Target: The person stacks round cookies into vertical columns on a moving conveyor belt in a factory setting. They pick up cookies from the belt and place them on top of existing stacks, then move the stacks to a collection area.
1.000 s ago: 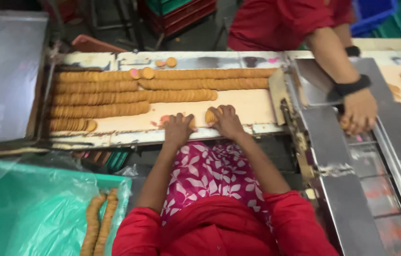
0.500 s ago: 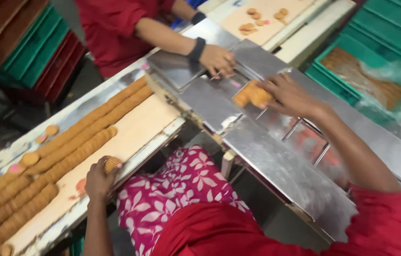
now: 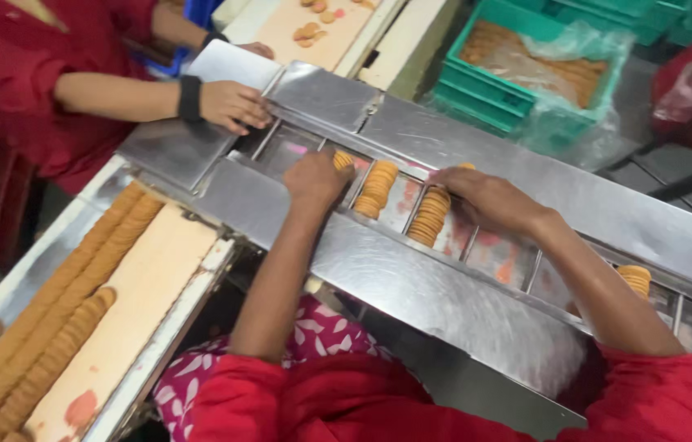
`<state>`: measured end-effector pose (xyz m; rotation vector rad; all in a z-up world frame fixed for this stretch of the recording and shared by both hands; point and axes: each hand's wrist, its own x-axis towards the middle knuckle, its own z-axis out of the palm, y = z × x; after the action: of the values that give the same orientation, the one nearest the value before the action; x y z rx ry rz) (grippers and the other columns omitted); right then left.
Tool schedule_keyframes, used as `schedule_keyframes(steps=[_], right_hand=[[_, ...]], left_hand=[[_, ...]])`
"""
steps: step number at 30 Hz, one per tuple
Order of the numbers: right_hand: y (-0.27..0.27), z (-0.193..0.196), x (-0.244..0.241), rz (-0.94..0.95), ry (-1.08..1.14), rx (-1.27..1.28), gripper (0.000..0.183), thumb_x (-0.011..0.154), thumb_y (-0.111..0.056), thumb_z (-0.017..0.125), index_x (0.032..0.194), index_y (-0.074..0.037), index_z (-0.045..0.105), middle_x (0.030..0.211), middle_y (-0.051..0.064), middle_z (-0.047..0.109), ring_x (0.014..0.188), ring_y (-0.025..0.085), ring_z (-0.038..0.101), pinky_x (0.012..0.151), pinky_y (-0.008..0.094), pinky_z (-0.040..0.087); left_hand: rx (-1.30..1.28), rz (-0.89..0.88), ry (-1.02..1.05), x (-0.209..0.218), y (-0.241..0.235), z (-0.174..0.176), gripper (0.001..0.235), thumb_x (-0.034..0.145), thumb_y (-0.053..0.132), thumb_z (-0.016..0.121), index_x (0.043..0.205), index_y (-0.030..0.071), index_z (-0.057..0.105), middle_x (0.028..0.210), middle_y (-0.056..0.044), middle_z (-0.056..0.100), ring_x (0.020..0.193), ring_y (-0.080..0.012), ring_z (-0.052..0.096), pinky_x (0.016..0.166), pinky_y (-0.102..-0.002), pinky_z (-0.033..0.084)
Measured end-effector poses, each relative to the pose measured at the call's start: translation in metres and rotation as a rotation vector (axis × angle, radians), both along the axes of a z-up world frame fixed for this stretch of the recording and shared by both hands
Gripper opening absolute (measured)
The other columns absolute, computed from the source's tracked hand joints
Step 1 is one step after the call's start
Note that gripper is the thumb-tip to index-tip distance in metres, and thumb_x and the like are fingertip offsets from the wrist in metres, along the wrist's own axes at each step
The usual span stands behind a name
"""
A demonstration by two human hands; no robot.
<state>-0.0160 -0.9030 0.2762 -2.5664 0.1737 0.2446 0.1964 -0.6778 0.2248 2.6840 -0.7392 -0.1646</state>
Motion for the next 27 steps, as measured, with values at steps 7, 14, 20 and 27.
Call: schedule_keyframes(steps=[7, 14, 20, 27], right_hand=[[-0.03, 0.01, -0.028, 0.078, -0.487, -0.092, 0.05, 0.087, 0.006, 0.056, 0.135, -0.005, 0.053, 0.145, 0.016, 0.057, 0.126, 0.037, 0.061, 0.102, 0.043, 0.053], [0.01, 0.028, -0.004, 0.169, -0.657, -0.133, 0.046, 0.087, 0.011, 0.056, 0.13, -0.004, 0.06, 0.136, 0.017, 0.063, 0.124, 0.037, 0.065, 0.103, 0.043, 0.054], [0.104, 0.03, 0.06, 0.421, -0.684, -0.108, 0.023, 0.085, 0.009, 0.062, 0.103, -0.005, 0.066, 0.125, 0.009, 0.07, 0.12, 0.034, 0.071, 0.093, 0.038, 0.06], [0.304, -0.025, 0.164, 0.925, -0.532, -0.195, 0.017, 0.089, -0.017, 0.07, 0.103, -0.009, 0.074, 0.122, 0.01, 0.071, 0.094, 0.033, 0.073, 0.078, 0.044, 0.059]], left_hand=[[-0.352, 0.026, 0.217, -0.036, -0.027, -0.044, 0.07, 0.098, 0.054, 0.058, 0.147, 0.005, 0.046, 0.133, -0.029, 0.054, 0.124, -0.0457, 0.055, 0.102, -0.052, 0.045], [-0.534, -0.356, -0.16, -0.078, 0.071, -0.059, 0.058, 0.099, 0.037, 0.062, 0.143, 0.002, 0.049, 0.145, -0.024, 0.051, 0.136, -0.0436, 0.048, 0.112, -0.051, 0.041], [-0.293, -0.394, -0.366, -0.128, 0.142, -0.106, 0.068, 0.095, 0.042, 0.066, 0.15, 0.008, 0.046, 0.16, -0.019, 0.036, 0.151, -0.0405, 0.031, 0.119, -0.06, 0.027], [-0.353, -0.138, -0.207, -0.163, 0.226, -0.166, 0.069, 0.094, 0.039, 0.066, 0.155, 0.018, 0.043, 0.163, -0.019, 0.031, 0.152, -0.0419, 0.022, 0.118, -0.067, 0.016]])
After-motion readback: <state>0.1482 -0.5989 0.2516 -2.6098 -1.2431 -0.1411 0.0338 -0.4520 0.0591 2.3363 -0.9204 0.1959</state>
